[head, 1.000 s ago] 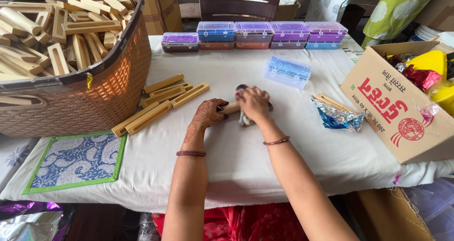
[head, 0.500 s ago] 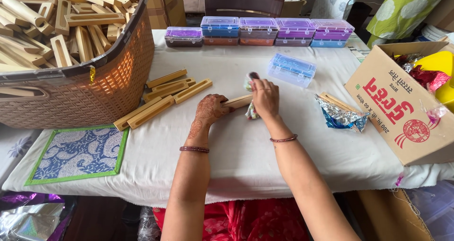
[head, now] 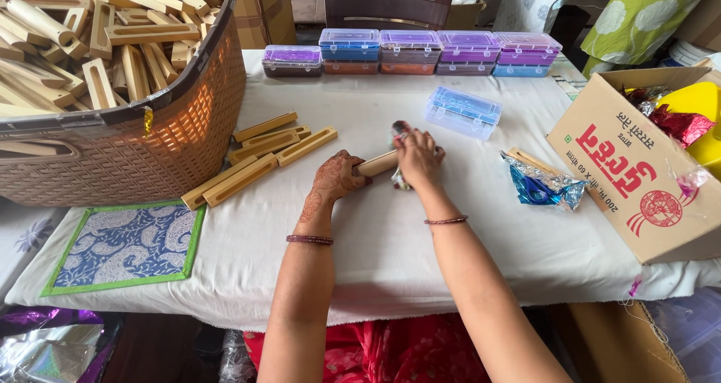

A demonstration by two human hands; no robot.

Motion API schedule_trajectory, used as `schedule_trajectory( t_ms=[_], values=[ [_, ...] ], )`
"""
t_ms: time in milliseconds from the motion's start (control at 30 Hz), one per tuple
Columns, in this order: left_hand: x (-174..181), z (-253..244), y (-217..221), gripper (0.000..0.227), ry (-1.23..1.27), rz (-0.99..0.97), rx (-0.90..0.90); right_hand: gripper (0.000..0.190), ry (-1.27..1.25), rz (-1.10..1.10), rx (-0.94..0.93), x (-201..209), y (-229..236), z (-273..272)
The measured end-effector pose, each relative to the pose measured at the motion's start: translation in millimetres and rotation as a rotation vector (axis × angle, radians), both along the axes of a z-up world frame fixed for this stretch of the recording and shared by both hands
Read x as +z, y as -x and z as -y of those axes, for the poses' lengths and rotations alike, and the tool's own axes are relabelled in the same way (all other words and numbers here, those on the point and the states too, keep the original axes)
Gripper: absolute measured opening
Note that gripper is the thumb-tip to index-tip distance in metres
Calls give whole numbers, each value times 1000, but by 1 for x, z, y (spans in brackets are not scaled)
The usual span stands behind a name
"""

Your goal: Wrapping wooden sticks in decorative foil and placing them into containers.

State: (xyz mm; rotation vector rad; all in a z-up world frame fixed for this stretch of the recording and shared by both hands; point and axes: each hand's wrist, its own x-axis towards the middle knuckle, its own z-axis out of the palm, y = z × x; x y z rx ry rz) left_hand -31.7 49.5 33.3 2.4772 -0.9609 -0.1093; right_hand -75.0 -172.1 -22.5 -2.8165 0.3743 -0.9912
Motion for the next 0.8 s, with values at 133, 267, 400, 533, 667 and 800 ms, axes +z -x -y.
schedule_trajectory(
  t_ms=[133, 267, 400, 533, 667, 800],
  values=[
    [1, 0, 2, 64, 64, -35, 20, 33, -241, -68, -250, 14, 14, 12],
    [1, 0, 1, 60, 28, -36, 15, 28, -134, 183, -190, 54, 34, -5],
    [1, 0, 1, 55, 41, -27, 8, 28, -746, 168, 251, 48, 19, -23],
    [4, 1, 1, 51, 26, 7, 6, 31, -457, 133, 484, 29, 13, -48],
    [-16, 3, -14, 54, 76, 46, -7, 37, 73, 100, 426, 53, 33, -73],
    [-12, 2, -9, 54, 29, -4, 3, 29, -19, 45, 346, 26, 17, -46]
  ],
)
